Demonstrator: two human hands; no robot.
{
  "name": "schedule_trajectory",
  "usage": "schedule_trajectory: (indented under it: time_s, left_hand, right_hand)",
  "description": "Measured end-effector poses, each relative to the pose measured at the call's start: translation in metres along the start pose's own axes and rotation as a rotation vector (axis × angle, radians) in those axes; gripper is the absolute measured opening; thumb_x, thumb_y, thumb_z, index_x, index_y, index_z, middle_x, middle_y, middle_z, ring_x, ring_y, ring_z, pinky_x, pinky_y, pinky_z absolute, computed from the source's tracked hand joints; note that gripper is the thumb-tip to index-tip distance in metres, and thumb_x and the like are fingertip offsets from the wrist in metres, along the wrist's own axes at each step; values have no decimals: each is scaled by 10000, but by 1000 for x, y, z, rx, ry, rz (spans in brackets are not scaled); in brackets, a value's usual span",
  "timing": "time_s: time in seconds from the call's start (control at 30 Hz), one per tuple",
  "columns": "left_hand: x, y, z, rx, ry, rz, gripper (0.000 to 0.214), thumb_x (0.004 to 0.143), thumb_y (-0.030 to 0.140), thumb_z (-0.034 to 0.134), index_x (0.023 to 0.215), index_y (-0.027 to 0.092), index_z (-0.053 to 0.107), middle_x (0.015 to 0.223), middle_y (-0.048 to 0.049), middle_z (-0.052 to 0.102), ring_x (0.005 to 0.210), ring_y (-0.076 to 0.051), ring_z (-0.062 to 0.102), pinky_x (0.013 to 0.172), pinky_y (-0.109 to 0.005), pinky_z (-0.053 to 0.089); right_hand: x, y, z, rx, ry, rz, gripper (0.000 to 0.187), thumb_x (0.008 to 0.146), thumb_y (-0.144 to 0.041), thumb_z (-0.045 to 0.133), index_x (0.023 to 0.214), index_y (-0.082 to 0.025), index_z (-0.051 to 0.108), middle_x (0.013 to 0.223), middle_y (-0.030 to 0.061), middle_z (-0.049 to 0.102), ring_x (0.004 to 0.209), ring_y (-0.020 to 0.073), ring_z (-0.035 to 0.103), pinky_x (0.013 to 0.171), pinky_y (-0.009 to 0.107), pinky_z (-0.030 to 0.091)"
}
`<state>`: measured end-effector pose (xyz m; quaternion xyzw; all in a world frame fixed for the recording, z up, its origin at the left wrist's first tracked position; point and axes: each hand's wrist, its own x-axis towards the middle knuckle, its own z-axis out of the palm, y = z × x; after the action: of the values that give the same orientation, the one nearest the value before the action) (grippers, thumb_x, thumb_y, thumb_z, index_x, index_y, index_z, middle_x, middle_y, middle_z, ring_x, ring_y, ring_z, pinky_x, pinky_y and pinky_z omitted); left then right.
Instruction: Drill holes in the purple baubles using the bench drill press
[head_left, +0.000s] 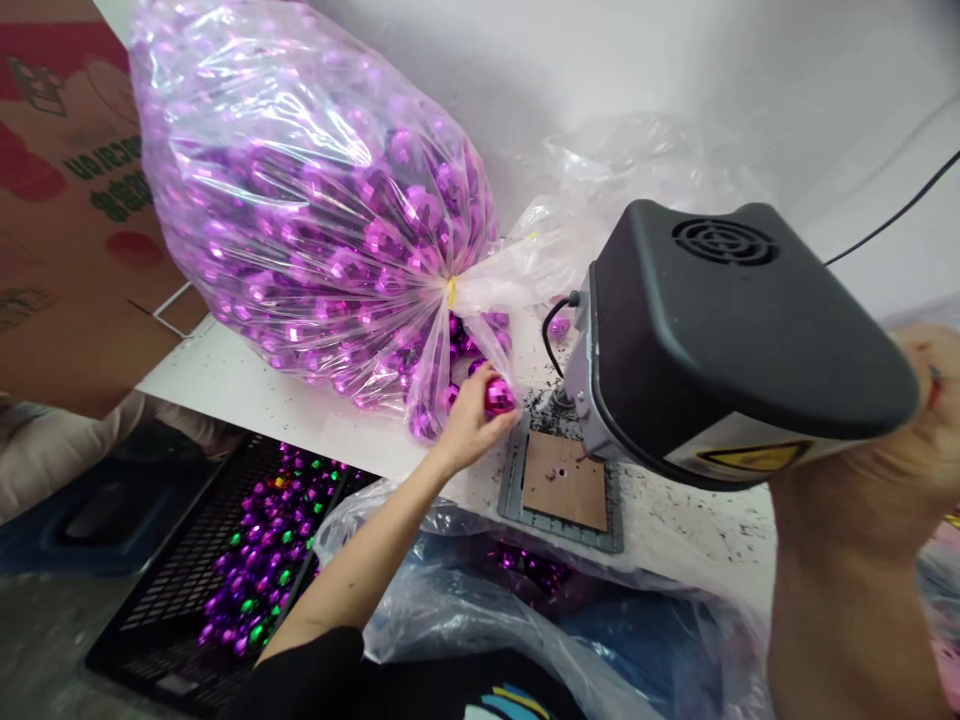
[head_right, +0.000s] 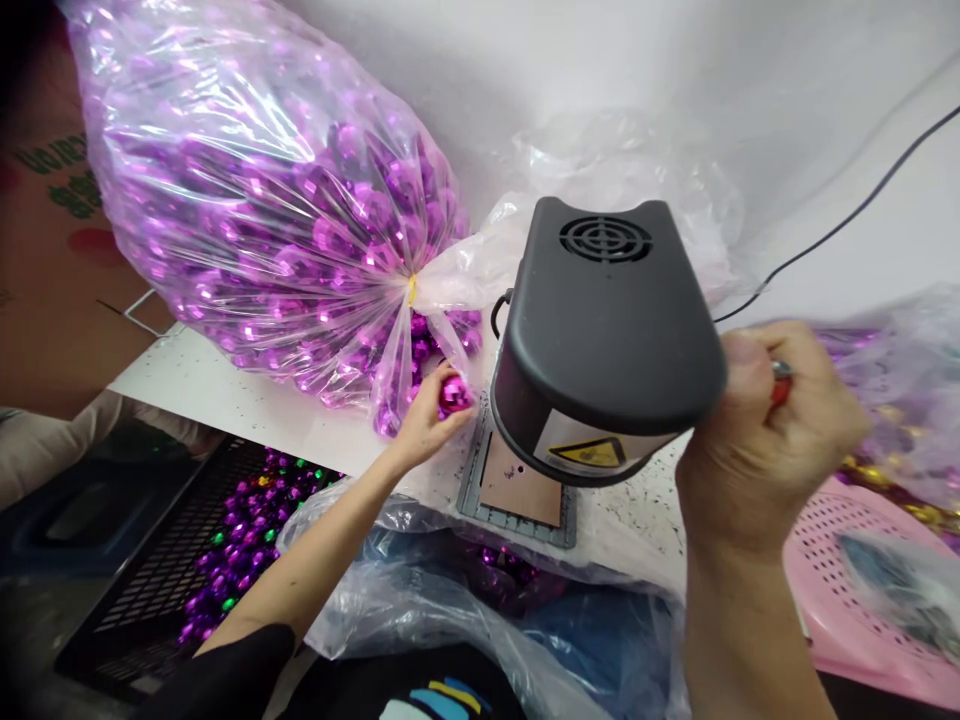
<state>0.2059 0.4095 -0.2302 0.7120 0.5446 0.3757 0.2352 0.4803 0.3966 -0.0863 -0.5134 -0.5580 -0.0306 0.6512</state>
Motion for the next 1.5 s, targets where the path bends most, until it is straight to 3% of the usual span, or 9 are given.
schedule_trajectory:
  time_s: [0.1,0.2,0.3,0.43,0.6,0.73,1.13,1.3,1.5]
  left_hand:
    - [7,-3,28,149,-109,156,526,862,182,695,1341,164,478,1428,-203,560,1334,-349,533,1117,-555,442]
    - [3,-5,36,159,-135,179,514,874,113,653,1358,146,481,1437,-206,548,1361,-323,519,1152,-518,429]
    - [-14,1,19,-14,21,97,504,902,195,670,1377,201,501,1419,-149,557,1342,-286,532,1154,-479,437]
    - [-43,23,-12,-533,204,-218,644,841,352,767,1408,292,468,1330,-91,597,1147,-233,639,1008,-395,537]
    - [-62,44,-14,-1205,-182,-487,589,937,559,590,1445,295,449,1235,-110,666,923,-207,711,776,-332,566]
    - [-66,41,10,-1320,-311,-593,499,915,520,661,1300,215,574,1078,-106,720,812,-197,722,709,-308,557]
    - [-64,41,35,-807,-225,-469,531,833,450,772,1270,188,622,1137,-70,682,1005,-206,622,784,-273,501]
    - [-62,42,54,-433,-190,-258,438,895,389,713,1267,191,594,1238,-102,677,1140,-272,627,1034,-446,470]
    - [-58,52,65,-106,-149,28,355,909,299,697,1235,197,599,1202,-116,677,1142,-280,636,1006,-451,515]
  right_hand:
    - [0,0,0,-16,3,23,259,847,-357,567,662,-177,544,568,-54,375,561,63,333,602,281,279]
    - [0,0,-1,-17,-11,33,308,867,-400,565,662,-170,547,571,-54,373,563,60,330,604,277,276]
    - [-1,1,-2,-7,-22,24,363,891,-455,549,669,-167,550,571,-55,374,560,58,325,589,274,266]
    - [-1,1,-1,4,-27,10,363,896,-451,546,671,-167,546,585,-53,380,570,55,346,580,271,251]
    - [2,0,1,27,-31,16,340,901,-396,551,655,-166,500,577,-62,339,560,44,304,567,267,225]
    - [7,-2,3,90,-86,21,324,907,-306,563,631,-160,479,558,-70,295,534,29,280,549,258,199]
    - [5,-10,7,124,-61,3,298,954,-342,553,731,-151,503,641,-67,310,575,5,311,540,190,225]
    - [6,-6,5,174,-90,8,329,951,-368,578,713,-151,513,640,-59,282,597,11,316,542,185,226]
    - [5,-7,4,141,-88,23,373,951,-444,572,722,-153,525,626,-57,334,604,17,298,538,191,208]
